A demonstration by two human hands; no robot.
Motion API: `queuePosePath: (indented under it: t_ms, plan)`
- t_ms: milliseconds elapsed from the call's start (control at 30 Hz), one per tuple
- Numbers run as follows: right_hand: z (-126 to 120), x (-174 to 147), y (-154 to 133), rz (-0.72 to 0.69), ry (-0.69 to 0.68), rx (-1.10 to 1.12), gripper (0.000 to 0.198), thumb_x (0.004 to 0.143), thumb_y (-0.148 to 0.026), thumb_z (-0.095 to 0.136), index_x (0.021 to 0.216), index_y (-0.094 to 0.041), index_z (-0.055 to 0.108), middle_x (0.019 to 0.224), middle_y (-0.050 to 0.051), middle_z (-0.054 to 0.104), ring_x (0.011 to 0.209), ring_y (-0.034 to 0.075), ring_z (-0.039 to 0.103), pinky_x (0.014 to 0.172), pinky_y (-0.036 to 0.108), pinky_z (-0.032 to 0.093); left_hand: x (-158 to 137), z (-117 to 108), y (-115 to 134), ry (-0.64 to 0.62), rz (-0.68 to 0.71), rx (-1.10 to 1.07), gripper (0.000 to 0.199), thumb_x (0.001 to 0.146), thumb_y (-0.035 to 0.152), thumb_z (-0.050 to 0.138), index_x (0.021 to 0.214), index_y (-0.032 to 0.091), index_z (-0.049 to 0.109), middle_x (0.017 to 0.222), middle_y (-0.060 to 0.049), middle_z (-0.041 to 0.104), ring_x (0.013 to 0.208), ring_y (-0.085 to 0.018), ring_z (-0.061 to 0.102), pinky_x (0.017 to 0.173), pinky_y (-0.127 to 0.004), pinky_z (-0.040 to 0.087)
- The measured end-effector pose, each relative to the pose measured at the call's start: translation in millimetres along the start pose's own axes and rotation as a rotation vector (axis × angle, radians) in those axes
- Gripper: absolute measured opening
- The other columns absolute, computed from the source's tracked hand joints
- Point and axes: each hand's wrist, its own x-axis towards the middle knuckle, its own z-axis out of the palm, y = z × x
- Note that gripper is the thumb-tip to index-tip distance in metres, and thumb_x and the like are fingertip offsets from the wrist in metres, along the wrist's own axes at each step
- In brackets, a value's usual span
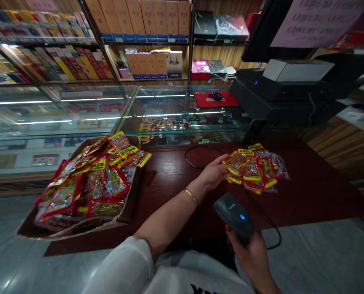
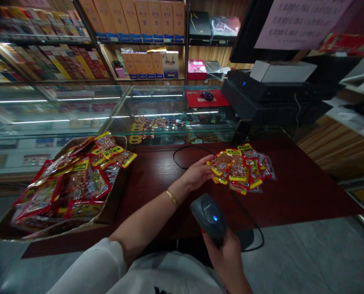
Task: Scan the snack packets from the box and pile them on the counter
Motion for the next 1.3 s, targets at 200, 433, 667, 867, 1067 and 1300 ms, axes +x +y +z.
queuePosePath:
  t_ms: [200, 433, 667, 867, 1067, 1300]
  plan:
    - [-1, -2, 17, 0.006, 0.001, -0.066, 0.052, 0.086, -0.07, 0.063, 0.076, -0.021, 0.079, 0.064, 0.008, 0.078, 0.054, 0.025, 0.073, 0.054, 0.03, 0.058, -25, -7, 6, 0.084, 0.181, 0.321, 0.034, 0.08, 0.006, 0.068, 0.112, 0.016, 0.068, 0.117, -0.012, 0.073, 0.091, -0.016, 0.07, 0.089, -0.033, 0.056]
    - [25, 7, 18, -0.021, -0.111, -0.041, 0.056, 0.085, -0.075, 0.06, 0.074, -0.023, 0.078, 0.074, 0.01, 0.082, 0.069, 0.03, 0.079, 0.062, 0.034, 0.06, -205, -87, 113, 0.749, 0.877, 1.333, 0.027, 0.094, 0.023, 0.056, 0.113, 0.022, 0.075, 0.111, -0.008, 0.075, 0.105, -0.026, 0.068, 0.099, -0.041, 0.051]
    - [36, 6, -3, -0.043, -0.132, 0.016, 0.059, 0.085, -0.079, 0.058, 0.072, -0.025, 0.076, 0.077, 0.01, 0.082, 0.071, 0.03, 0.077, 0.07, 0.033, 0.058, -291, -165, 177, 0.94, 0.39, 2.131, 0.057, 0.085, 0.025, 0.066, 0.142, 0.027, 0.06, 0.149, -0.009, 0.06, 0.139, -0.039, 0.048, 0.114, -0.06, 0.038]
    - [34, 5, 3, -0.039, -0.146, -0.033, 0.058, 0.086, -0.078, 0.057, 0.072, -0.025, 0.075, 0.08, 0.01, 0.082, 0.074, 0.03, 0.077, 0.074, 0.034, 0.058, -272, -166, 163, 0.882, 0.217, 2.198, 0.091, 0.075, 0.029, 0.078, 0.157, 0.017, 0.04, 0.166, -0.021, 0.035, 0.149, -0.044, 0.037, 0.115, -0.06, 0.039]
    - [32, 4, 2, -0.031, -0.156, -0.072, 0.067, 0.088, -0.081, 0.051, 0.084, -0.021, 0.079, 0.076, 0.01, 0.08, 0.071, 0.03, 0.076, 0.07, 0.035, 0.056, -279, -159, 158, 0.832, 0.288, 2.129, 0.055, 0.088, 0.027, 0.059, 0.143, 0.018, 0.06, 0.157, -0.015, 0.05, 0.138, -0.033, 0.055, 0.113, -0.045, 0.046]
    - [33, 5, 3, -0.049, -0.126, -0.074, 0.06, 0.087, -0.079, 0.054, 0.069, -0.024, 0.072, 0.078, 0.011, 0.081, 0.072, 0.03, 0.077, 0.071, 0.034, 0.056, -285, -148, 150, 1.277, 1.006, 1.721, 0.025, 0.095, 0.035, 0.059, 0.102, 0.02, 0.079, 0.121, -0.01, 0.076, 0.116, -0.028, 0.067, 0.106, -0.046, 0.049]
